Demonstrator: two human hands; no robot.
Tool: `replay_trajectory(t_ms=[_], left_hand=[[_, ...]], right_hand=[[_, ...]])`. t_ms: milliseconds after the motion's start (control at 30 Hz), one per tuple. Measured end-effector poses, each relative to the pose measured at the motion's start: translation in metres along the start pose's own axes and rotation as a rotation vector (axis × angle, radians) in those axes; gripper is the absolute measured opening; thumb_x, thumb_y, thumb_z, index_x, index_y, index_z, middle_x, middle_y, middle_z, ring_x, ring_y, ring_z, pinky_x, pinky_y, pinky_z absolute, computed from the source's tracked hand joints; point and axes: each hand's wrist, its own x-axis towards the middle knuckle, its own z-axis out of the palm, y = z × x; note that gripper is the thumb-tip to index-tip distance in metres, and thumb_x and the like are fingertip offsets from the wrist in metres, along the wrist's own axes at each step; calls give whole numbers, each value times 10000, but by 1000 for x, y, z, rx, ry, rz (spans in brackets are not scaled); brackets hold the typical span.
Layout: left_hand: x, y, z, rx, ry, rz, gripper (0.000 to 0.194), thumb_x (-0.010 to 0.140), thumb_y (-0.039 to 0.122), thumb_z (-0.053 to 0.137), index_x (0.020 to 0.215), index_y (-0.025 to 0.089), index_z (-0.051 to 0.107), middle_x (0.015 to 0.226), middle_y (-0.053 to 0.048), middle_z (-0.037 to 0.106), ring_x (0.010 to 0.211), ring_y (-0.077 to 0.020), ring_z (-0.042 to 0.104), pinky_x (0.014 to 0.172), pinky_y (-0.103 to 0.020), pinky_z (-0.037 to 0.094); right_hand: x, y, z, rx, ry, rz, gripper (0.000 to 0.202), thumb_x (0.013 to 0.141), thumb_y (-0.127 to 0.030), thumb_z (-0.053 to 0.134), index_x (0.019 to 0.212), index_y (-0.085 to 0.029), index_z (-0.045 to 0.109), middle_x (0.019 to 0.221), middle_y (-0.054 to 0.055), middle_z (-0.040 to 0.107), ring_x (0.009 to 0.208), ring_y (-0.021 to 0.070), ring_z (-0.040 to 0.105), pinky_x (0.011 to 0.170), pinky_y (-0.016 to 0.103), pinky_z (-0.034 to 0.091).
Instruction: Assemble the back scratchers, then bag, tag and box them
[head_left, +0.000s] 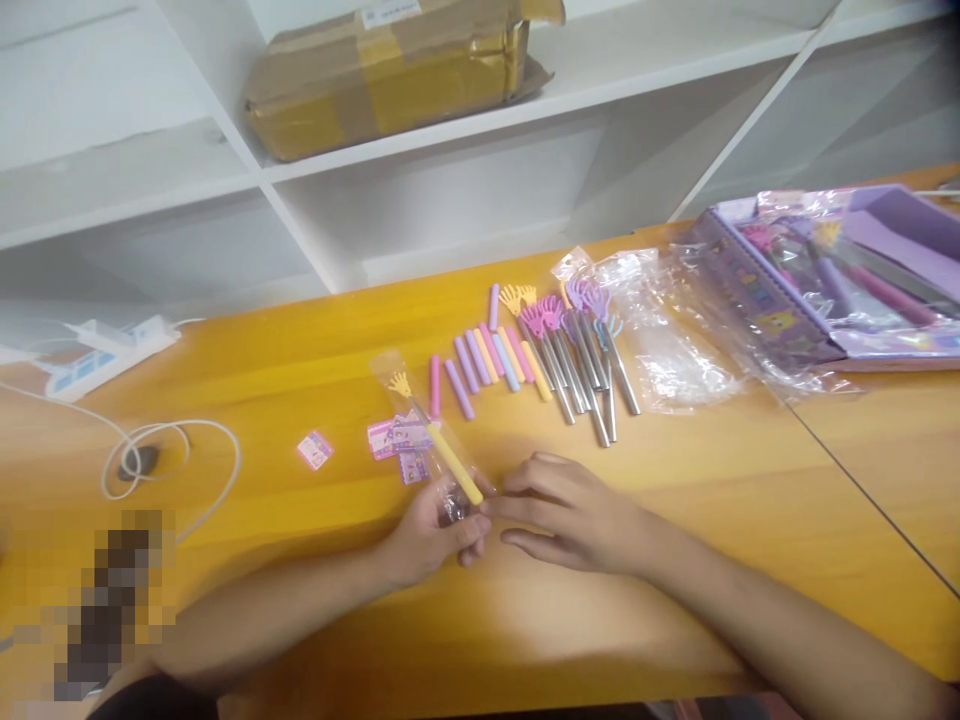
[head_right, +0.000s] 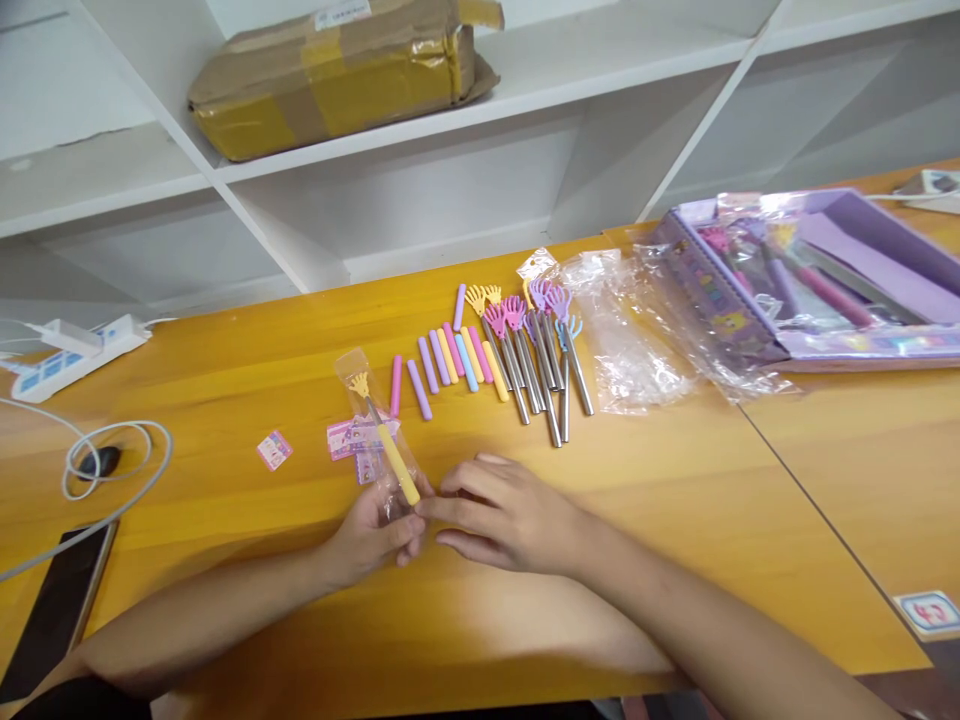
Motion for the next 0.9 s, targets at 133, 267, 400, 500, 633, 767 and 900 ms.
replay_trajectory(t_ms=[133,267,400,500,633,767,900], left_hand=[[1,0,1,-3,-6,2,492,917,546,792,1116,186,523,661,47,621,510,-82,534,507,-203,413],[2,-1,1,8,-26,10,503,921,565,781,1123,184,523,643,49,610,509,-85,530,497,-201,412],[1,-1,1,25,-33,-18,537,897,603,791,1102,189,518,633,47,609,493,-84,523,479,-197,399],[0,0,1,32,-42,-34,546,893,619,789,1087,188,515,631,43,612,488,-83,524,477,-198,396],[1,-1,1,25,-41,-40,564,886,626,793,1104,194,502,622,53,610,482,-88,531,468,-196,385],[1,-2,0,18,-49,-46,552,893,614,792,1104,194,501,624,53,615,485,-86,527,467,-194,388],[1,0,0,23,-70,-57,553,883,621,798,1087,190,517,630,44,621,489,-87,527,469,-195,393]], right_hand=[[0,-1,3,-6,-50,29,410,1074,-287,625,1470,-191,589,1113,89,660,966,185,626,852,346,514],[-1,-2,5,-10,-82,44,461,1074,-286,630,1520,-201,551,1126,87,664,984,190,642,883,361,528],[1,-4,5,-13,-70,46,460,1074,-270,626,1523,-203,548,1113,84,668,969,186,645,857,349,521],[2,-5,5,-11,-56,49,442,1084,-262,604,1518,-205,549,1096,85,675,963,185,644,848,343,517],[4,-7,4,-14,-45,51,417,1087,-253,596,1500,-202,562,1093,87,681,964,185,646,850,341,518],[5,-7,3,-17,-40,48,419,1081,-238,607,1495,-194,563,1081,81,677,968,183,653,847,338,517],[6,-6,3,-47,-23,39,379,1087,-240,593,1463,-191,599,1046,73,672,932,172,646,820,322,508]])
